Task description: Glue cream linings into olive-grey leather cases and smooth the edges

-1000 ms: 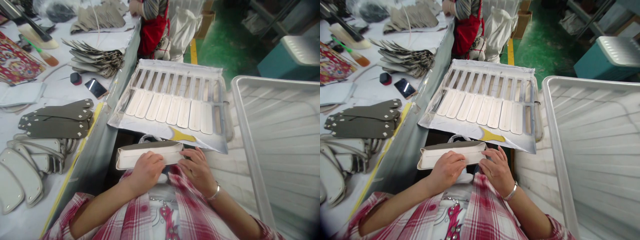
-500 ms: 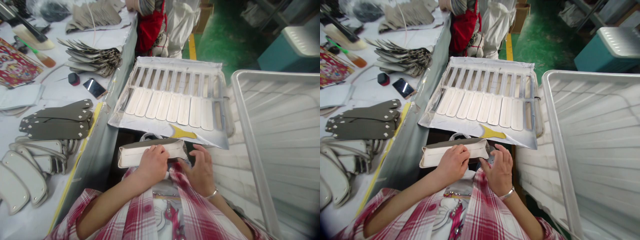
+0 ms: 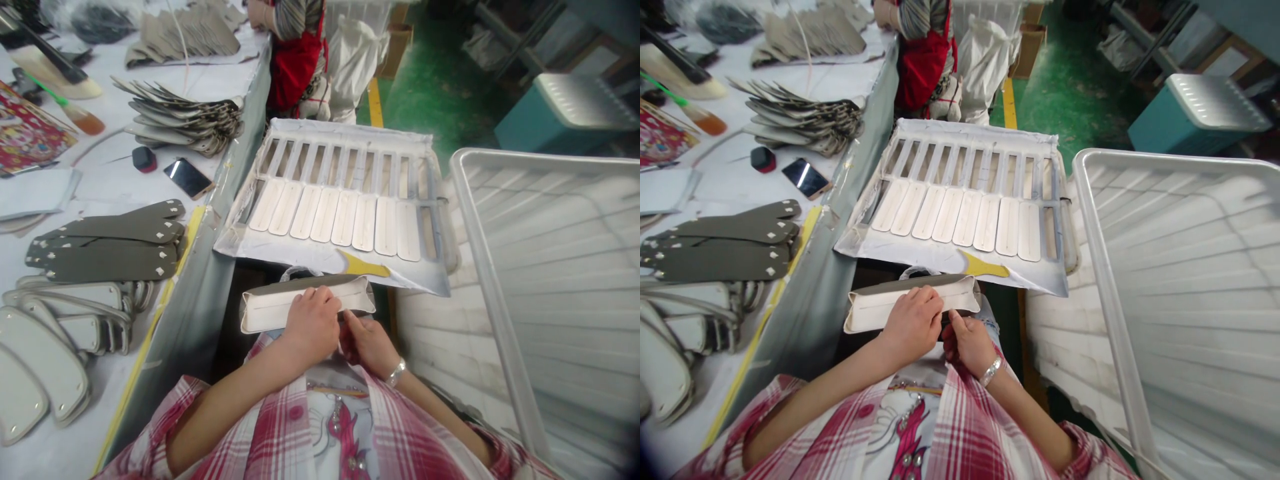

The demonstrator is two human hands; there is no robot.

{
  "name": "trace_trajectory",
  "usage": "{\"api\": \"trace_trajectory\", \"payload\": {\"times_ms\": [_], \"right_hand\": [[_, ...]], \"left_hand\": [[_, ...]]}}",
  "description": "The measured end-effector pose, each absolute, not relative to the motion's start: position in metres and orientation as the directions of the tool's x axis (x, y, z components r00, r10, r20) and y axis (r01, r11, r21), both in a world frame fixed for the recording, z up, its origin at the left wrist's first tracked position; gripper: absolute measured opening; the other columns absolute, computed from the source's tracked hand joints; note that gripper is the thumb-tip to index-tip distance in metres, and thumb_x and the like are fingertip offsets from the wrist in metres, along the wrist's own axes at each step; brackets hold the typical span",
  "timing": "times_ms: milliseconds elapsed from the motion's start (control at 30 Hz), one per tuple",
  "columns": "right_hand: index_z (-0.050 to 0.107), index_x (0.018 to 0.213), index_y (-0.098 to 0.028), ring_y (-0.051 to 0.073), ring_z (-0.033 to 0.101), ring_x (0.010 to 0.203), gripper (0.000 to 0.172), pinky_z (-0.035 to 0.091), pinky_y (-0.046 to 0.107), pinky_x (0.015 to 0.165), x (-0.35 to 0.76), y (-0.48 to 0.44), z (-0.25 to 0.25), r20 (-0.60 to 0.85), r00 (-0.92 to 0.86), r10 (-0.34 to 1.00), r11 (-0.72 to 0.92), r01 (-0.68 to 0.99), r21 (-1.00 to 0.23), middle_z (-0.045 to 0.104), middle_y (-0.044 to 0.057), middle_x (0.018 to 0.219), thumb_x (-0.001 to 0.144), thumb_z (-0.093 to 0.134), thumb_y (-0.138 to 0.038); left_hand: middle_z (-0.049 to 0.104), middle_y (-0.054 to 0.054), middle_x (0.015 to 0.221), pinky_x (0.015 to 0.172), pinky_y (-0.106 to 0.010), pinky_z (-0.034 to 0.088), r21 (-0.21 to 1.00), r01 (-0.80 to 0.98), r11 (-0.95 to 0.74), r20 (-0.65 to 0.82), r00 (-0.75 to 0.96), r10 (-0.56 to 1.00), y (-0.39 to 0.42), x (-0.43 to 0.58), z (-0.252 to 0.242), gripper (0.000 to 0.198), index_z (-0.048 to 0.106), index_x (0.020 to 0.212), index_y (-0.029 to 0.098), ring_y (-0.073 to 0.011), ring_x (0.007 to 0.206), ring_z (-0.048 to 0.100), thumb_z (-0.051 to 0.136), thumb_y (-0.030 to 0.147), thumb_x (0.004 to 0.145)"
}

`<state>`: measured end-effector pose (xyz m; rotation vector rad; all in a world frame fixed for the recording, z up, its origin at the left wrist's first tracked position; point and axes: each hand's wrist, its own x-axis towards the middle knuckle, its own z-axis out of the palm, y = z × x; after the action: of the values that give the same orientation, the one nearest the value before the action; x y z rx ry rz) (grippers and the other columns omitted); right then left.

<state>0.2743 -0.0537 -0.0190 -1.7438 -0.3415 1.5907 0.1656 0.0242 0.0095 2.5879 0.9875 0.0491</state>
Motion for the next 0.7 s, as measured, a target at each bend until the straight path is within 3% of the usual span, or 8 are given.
{"api": "trace_trajectory", "payload": {"times_ms": [133,233,333,433,700], "right_hand": [[0.054,0.051,-0.016,0.010,0.047,0.032,0.049,0.029,0.020,0.030,0.265,-0.050,-0.020,-0.766,0.193,0.613,-0.674,-0.379,-0.635,0.052,0.001,0.040,0.076,0.053,-0.058],[0.056,0.055,-0.014,0.011,0.051,0.035,0.048,0.030,0.019,0.031,0.264,-0.049,-0.022,-0.777,0.180,0.604,-0.662,-0.430,-0.614,0.056,0.003,0.045,0.070,0.059,-0.059],[0.059,0.059,-0.012,0.011,0.053,0.038,0.048,0.031,0.018,0.032,0.262,-0.049,-0.025,-0.766,0.189,0.615,-0.641,-0.447,-0.625,0.061,0.006,0.051,0.068,0.062,-0.059],[0.060,0.061,-0.012,0.011,0.052,0.038,0.048,0.032,0.019,0.032,0.258,-0.048,-0.027,-0.758,0.209,0.618,-0.619,-0.465,-0.633,0.063,0.007,0.054,0.067,0.063,-0.059],[0.059,0.060,-0.011,0.012,0.053,0.039,0.053,0.029,0.019,0.032,0.243,-0.042,-0.023,-0.752,0.207,0.626,-0.623,-0.448,-0.642,0.063,0.009,0.055,0.060,0.063,-0.065]], "left_hand": [[0.050,-0.006,0.093,0.074,-0.034,0.045,0.506,0.614,-0.605,-0.057,0.724,0.687,0.028,0.150,0.008,0.006,0.054,0.085,0.017,-0.0194,0.085,0.049,0.049,0.017,0.080],[0.048,-0.006,0.099,0.082,-0.032,0.044,0.591,0.578,-0.562,0.013,0.690,0.724,0.033,0.129,0.011,0.016,0.052,0.094,0.016,-0.0181,0.091,0.048,0.055,0.016,0.078],[0.051,-0.005,0.091,0.081,-0.036,0.041,0.503,0.595,-0.627,-0.014,0.731,0.682,0.039,0.113,0.013,0.007,0.056,0.081,0.016,-0.0209,0.090,0.045,0.058,0.023,0.080],[0.053,-0.005,0.085,0.077,-0.036,0.040,0.427,0.607,-0.670,-0.071,0.761,0.645,0.041,0.108,0.011,0.014,0.058,0.076,0.017,-0.0207,0.086,0.045,0.052,0.027,0.085],[0.054,-0.004,0.084,0.074,-0.035,0.037,0.374,0.669,-0.643,-0.042,0.704,0.709,0.035,0.115,0.009,0.018,0.057,0.072,0.017,-0.0206,0.085,0.044,0.047,0.022,0.086]]}}
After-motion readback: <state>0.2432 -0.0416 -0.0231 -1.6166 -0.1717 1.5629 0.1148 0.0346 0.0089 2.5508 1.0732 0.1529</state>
